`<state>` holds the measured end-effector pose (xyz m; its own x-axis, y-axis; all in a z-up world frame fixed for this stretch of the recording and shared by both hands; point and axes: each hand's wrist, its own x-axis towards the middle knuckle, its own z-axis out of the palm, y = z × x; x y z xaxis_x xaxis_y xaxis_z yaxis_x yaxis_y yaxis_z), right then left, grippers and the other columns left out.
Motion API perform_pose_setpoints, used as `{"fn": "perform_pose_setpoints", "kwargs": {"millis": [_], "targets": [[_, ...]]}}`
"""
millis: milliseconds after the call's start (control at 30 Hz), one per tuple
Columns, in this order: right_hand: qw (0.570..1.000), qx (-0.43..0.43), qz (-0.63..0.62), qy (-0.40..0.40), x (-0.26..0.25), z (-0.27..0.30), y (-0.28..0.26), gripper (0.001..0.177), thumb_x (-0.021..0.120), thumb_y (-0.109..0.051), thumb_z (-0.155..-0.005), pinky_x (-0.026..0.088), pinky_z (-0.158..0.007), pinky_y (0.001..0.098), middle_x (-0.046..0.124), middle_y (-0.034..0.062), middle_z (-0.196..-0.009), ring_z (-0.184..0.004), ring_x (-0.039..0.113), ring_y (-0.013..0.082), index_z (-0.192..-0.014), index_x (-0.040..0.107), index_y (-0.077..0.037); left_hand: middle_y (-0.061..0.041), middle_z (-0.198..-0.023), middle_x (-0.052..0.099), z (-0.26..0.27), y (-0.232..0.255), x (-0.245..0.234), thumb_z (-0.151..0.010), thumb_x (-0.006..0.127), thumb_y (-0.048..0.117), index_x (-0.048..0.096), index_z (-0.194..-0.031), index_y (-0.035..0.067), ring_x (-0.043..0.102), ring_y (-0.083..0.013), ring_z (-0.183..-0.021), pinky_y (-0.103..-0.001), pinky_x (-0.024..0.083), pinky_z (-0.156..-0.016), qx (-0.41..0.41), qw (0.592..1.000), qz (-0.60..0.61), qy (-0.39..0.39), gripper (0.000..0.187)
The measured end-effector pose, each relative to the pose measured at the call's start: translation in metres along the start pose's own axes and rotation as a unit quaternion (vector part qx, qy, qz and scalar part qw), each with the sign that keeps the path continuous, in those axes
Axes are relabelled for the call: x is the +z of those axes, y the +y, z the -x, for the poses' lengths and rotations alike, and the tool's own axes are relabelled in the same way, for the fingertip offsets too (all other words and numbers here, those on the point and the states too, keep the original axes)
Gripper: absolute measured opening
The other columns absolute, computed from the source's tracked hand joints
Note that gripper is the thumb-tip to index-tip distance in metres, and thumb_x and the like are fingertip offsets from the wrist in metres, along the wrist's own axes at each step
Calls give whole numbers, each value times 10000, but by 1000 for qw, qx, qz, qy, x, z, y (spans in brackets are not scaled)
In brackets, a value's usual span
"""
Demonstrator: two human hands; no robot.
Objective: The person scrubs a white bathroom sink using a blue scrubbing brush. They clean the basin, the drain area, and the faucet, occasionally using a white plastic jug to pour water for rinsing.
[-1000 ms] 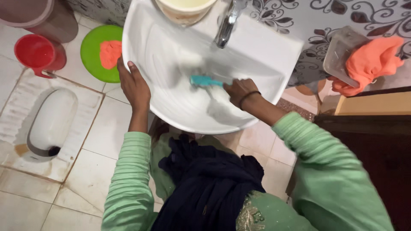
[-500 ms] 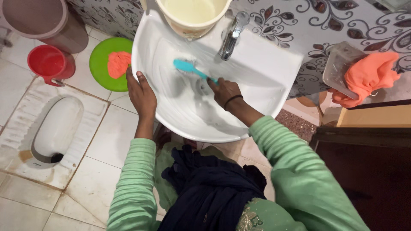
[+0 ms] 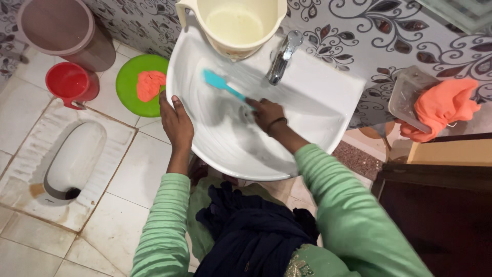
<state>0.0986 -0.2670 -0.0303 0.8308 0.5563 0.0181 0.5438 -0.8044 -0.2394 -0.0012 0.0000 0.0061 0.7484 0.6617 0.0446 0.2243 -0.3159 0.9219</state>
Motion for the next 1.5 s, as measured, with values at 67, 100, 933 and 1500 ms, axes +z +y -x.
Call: {"fn": "perform_pose_setpoints", "kwargs": {"millis": [67,100,933,1500], "targets": [[992,6,-107,-71,-6,-3,-7,458,732,-222,-870,557,-768,453,747,128,-949,-839,712,331,-1324,674,-243,-248,-1484,507,1,0,0,-1109,321,438,375,-1528,5,515,-411,-1347,-480,406,-1116,-7,1000,4,-1,605],[980,-6,-159,-117,-17,5,-2,432,749,-231,-857,571,-799,426,761,122,-967,-846,729,314,-1285,696,-232,-242,-1484,510,1,0,0,-1107,319,439,379,-1529,10,520,-405,-1346,-475,409,-1121,-11,1000,8,-2,605],[931,-132,-64,-333,-102,26,32,497,795,-218,-722,563,-852,433,773,81,-1021,-928,714,316,-1205,730,-315,-244,-1516,489,1,-3,3,-1100,287,477,397,-1529,16,493,-419,-1364,-473,387,-1117,-13,1000,22,16,639],[930,-188,-26,-316,-108,27,18,471,779,-231,-738,557,-832,447,772,88,-989,-880,709,358,-1205,753,-294,-239,-1526,462,1,-4,2,-1066,194,584,370,-1544,33,483,-411,-1367,-475,374,-1126,-45,999,28,-1,750]]}}
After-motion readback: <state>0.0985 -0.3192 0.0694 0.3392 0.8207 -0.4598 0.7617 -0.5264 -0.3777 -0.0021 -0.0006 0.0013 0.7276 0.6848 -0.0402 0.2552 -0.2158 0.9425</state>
